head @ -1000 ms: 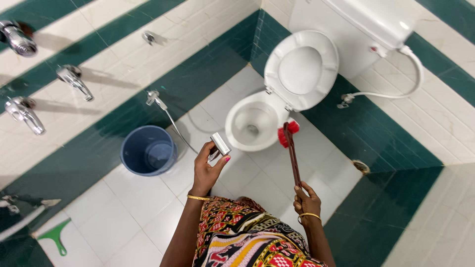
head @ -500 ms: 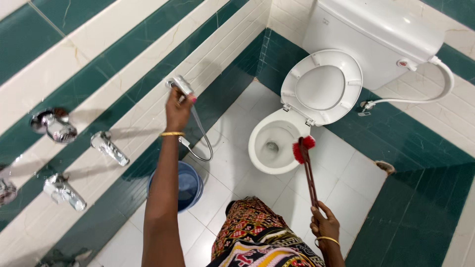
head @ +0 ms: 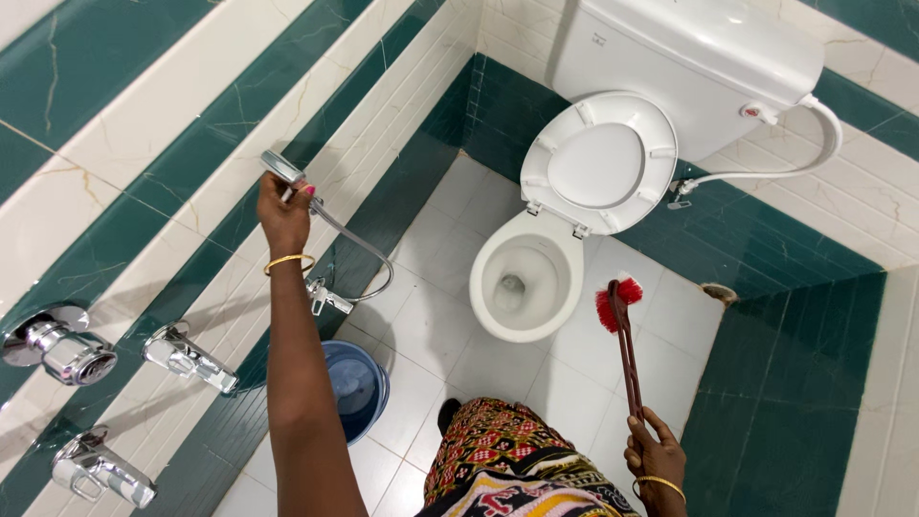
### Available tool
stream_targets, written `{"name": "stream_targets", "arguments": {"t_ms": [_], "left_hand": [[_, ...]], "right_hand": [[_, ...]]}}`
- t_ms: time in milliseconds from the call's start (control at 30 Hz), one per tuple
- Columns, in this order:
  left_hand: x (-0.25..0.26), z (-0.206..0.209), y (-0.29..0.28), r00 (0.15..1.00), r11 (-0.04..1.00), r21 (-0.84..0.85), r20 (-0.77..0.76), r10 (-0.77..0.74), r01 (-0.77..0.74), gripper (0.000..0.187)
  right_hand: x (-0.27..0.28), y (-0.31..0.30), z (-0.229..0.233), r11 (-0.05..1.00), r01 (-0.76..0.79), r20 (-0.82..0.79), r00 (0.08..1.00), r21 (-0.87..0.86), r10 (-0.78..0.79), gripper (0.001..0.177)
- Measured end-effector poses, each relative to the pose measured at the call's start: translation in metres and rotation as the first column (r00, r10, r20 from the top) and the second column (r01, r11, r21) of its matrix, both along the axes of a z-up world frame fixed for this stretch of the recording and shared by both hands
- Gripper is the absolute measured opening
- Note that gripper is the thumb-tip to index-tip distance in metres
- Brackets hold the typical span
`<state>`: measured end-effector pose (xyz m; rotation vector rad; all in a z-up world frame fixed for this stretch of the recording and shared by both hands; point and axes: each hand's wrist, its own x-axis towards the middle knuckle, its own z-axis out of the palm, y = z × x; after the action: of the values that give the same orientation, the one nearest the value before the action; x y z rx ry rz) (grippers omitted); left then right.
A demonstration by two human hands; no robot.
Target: The person cleans a toilet bowl using a brush and a handheld sprayer, scrubbing the rim and inside of the bowl before rinsing it with water.
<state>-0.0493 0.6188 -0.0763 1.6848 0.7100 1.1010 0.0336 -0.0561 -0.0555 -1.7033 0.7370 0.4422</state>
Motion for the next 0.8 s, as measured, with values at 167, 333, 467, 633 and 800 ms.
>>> {"name": "stream_targets", "arguments": {"t_ms": [167,333,467,633,800], "left_hand": [[-0.009,0.005,0.011,0.988,0.998,-0.041,0.15,-0.048,0.054,0.039],[-0.002,-0.024,0.008,0.99,0.999,-0.026,0.14,-0.03,0.034,0.033],[-0.006,-0.042,0.015,0.979,0.999,0.002,0.199,-0.034,0.034,0.041],[-0.021,-0.083,0.017,0.995,0.997,0.069,0.099,0.021,-0.027,0.036],[-0.021,-0.103,0.01,0.995,0.993,0.068,-0.005,0.1,-0.099,0.04]], "right_hand": [[-0.001,0.012,-0.001,0.999,-0.033,0.017,0.999,-0.023,0.034,0.053],[0.003,0.023,-0.003,0.995,-0.091,0.023,0.996,0.037,0.09,0.052],[0.002,0.024,-0.003,0.989,-0.143,0.074,0.987,0.026,0.14,0.052],[0.003,0.025,0.002,0.992,-0.128,0.055,0.99,0.002,0.128,0.058],[0.005,0.017,0.001,0.994,-0.105,0.075,0.992,0.03,0.102,0.059]]}}
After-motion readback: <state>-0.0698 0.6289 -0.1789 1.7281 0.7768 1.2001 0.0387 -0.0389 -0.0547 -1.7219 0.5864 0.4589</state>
